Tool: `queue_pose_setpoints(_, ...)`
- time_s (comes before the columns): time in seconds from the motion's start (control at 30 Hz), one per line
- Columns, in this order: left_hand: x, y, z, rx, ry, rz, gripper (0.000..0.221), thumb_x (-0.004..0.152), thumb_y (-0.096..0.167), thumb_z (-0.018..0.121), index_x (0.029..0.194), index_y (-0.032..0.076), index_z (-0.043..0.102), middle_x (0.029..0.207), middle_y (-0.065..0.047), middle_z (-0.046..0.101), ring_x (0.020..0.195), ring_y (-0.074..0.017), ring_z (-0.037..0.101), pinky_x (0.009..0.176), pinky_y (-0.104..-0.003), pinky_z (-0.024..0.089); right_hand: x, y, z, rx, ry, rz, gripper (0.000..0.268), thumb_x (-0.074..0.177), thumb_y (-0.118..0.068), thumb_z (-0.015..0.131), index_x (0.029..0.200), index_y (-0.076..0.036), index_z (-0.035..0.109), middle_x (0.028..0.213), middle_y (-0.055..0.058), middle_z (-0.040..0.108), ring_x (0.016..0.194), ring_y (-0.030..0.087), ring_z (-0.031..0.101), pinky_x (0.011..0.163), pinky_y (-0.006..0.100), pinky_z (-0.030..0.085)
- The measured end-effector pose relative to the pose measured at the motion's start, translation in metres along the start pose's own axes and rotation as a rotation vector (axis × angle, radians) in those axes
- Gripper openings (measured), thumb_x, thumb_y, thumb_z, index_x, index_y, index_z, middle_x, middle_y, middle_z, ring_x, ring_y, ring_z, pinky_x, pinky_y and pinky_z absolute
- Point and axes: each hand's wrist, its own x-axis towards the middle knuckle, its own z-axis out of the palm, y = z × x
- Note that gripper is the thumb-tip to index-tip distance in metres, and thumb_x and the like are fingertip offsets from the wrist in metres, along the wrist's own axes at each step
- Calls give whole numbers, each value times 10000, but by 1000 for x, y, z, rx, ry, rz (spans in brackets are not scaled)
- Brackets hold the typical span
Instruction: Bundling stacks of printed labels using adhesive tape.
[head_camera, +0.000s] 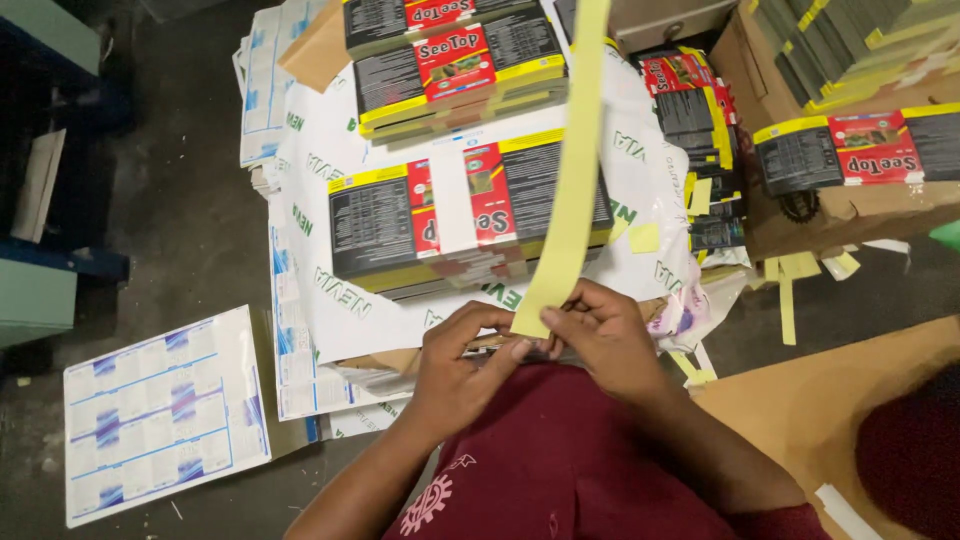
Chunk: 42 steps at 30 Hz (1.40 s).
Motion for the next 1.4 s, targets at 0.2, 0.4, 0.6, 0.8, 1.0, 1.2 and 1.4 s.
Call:
queue_pose_setpoints(0.2,-37,-40,-3,-402,85,-436,93,945,69,730,988,-9,703,876,-29,732,800,-84,653,740,-254,541,10,4,41,-156,-115,132,125,977,-104,679,1027,10,690,792,27,665,695,90,630,633,243,519)
queue_pose_setpoints(0.4,-48,-51,-5,-582,112,-553,81,940,78,707,950,-2,701,822,-12,720,744,-56,640,703,-225,528,10,9,52,-247,-68,127,241,932,-99,722,1142,-2,653,838,11,658,736,65,601,658,224,510)
queue_pose_setpoints(0.6,-32,-48,9,-326,142,-423,114,929,101,741,939,-10,716,829,-27,742,759,-65,656,704,-242,548,-17,1,58,-521,191,-309,453,911,-18,765,1267,-5,486,1037,46,669,890,66,634,739,219,527)
queue_pose_setpoints(0.8,-18,-40,20,-249,83,-217,77,939,60,706,980,-5,709,891,-76,757,824,-127,719,759,-282,578,-21,-5,62,-739,202,-323,395,937,3,735,1268,16,520,1057,123,765,869,121,714,770,252,586)
queue_pose_setpoints(1.0,-10,-36,20,-151,64,-13,90,962,26,666,1048,6,683,976,-125,736,872,-263,738,800,-346,576,-21,-5,54,-758,233,-354,387,957,11,735,1281,14,523,1055,134,775,900,137,745,809,278,611)
queue_pose_setpoints(1.2,-4,-44,19,-30,11,134,103,969,20,674,1069,25,696,970,-112,737,886,-312,718,813,-400,543,-15,5,39,-783,218,-370,410,941,23,740,1275,13,501,1043,124,770,921,125,738,799,256,596)
queue_pose_setpoints(1.4,-5,-44,20,-22,-3,135,80,970,41,693,1049,28,700,951,-113,742,861,-301,717,787,-394,533,-5,19,31,-651,164,-334,429,927,48,727,1221,-7,419,983,85,696,892,92,658,792,232,538)
